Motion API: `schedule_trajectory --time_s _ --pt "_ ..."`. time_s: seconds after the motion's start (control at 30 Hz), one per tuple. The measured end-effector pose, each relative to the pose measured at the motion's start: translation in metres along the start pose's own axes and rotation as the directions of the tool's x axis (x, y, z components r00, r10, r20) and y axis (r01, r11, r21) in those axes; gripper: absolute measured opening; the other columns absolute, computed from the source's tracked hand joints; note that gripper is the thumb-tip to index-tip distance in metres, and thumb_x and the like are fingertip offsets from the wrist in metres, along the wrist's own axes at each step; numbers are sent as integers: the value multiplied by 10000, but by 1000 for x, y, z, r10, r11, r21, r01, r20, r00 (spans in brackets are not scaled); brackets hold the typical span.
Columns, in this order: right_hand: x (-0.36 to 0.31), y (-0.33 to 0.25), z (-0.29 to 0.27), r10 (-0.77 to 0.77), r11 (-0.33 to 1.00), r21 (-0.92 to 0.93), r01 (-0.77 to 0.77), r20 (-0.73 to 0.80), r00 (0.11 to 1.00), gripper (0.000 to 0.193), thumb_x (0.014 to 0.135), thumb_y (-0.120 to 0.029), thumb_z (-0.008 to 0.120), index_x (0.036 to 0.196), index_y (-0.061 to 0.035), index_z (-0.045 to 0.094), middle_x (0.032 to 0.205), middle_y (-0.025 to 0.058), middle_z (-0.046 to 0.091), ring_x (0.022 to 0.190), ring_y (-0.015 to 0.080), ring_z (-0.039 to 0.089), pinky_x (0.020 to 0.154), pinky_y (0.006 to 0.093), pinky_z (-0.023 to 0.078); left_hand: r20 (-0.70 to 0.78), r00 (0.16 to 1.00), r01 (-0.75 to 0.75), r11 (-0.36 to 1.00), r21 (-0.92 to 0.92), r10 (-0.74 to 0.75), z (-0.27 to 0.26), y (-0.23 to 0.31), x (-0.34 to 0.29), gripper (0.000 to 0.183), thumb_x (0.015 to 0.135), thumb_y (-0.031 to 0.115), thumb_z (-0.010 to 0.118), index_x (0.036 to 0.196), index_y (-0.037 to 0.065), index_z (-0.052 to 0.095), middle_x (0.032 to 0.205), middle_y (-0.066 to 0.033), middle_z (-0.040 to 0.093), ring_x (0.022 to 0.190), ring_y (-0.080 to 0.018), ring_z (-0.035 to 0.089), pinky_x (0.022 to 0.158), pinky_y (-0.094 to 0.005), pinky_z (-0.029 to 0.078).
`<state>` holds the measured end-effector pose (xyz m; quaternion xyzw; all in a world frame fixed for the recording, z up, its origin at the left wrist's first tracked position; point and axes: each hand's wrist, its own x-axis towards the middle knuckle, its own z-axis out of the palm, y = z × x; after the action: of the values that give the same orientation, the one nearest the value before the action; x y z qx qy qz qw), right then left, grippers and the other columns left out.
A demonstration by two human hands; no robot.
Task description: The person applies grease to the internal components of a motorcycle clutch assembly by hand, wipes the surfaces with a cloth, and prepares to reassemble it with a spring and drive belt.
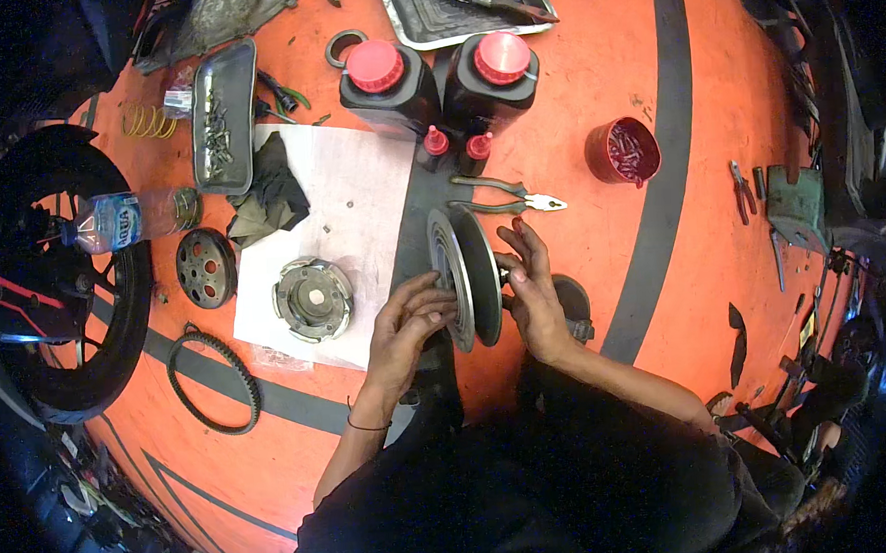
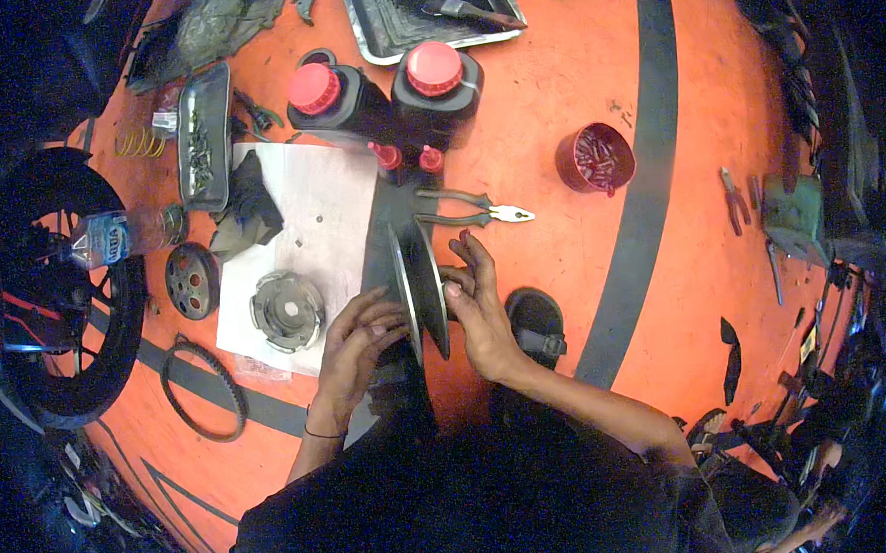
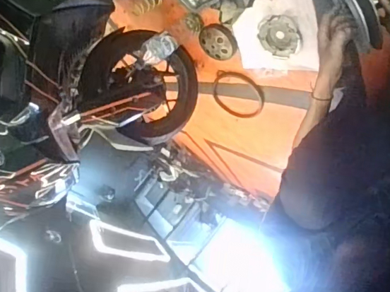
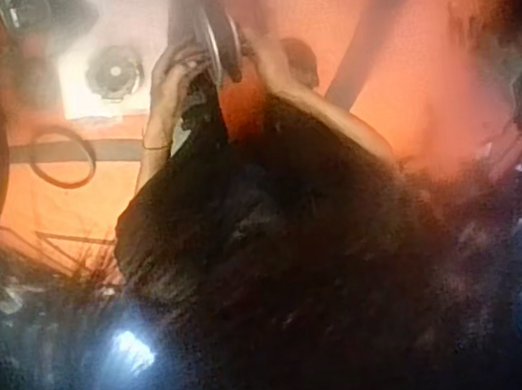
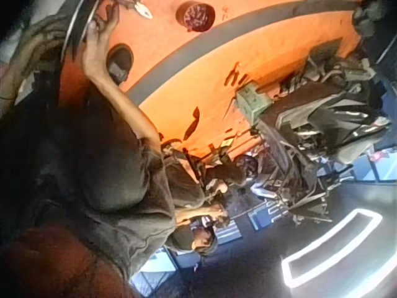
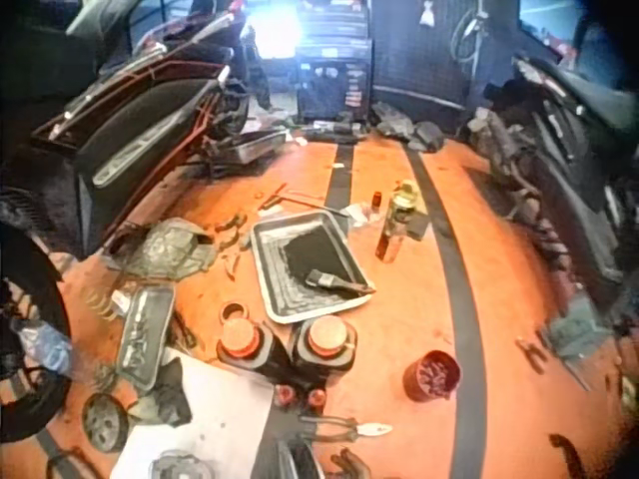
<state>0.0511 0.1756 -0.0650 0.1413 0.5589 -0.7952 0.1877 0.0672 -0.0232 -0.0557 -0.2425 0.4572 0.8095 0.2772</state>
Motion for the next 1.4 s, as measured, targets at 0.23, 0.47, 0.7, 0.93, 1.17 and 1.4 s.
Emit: schedule_trajectory --time_s 0.23,0.47,0.7,0.93,1.17,1.4 --pt "0 1 -14 -64 998 21 66 -85 994 734 1001 -439 411 1551 -98 64 1534 219 222 1343 315 394 1102 423 332 40 995 83 994 74 -86 1 -2 -4 387 948 33 538 1322 -49 485 1132 -181 628 1018 -275 671 939 -380 544" --pt "4 14 -16 -86 993 -78 87 6 996 860 970 -559 426 1559 -96 3 1550 254 193 1420 372 266 1144 479 251 -386 912 171 725 667 140 -43 22 24 203 944 111 610 1065 -41 668 965 -142 702 909 -162 677 762 -285 532" --pt "1 6 1 -117 992 -44 119 62 991 903 950 -582 459 1561 -122 -20 1555 244 169 1337 400 427 1087 485 352 -106 720 12 140 990 686 -128 41 86 233 856 125 639 1046 -4 680 961 -174 690 912 -312 669 789 -394 516" --pt "-8 -8 10 -123 971 -177 161 208 970 988 932 -526 531 1538 -66 -99 1549 279 127 1309 398 449 1039 500 397 -100 700 76 65 995 707 -138 39 109 150 799 113 648 856 -17 696 858 -228 696 806 -407 672 732 -461 525" --pt "-14 -10 15 -117 964 -198 180 293 949 905 954 -355 534 1531 -32 -83 1559 262 130 1346 379 410 1082 512 347 -194 698 -10 280 960 689 -121 55 106 187 798 114 648 910 -25 706 804 -208 705 738 -327 705 701 -393 544" --pt "-17 -3 21 -124 962 -187 201 358 926 923 943 -311 579 1519 -5 -74 1539 305 142 1351 399 395 1104 523 311 -43 734 -143 216 966 678 -121 51 123 193 824 64 650 975 -43 703 885 -227 701 792 -319 705 738 -371 547"
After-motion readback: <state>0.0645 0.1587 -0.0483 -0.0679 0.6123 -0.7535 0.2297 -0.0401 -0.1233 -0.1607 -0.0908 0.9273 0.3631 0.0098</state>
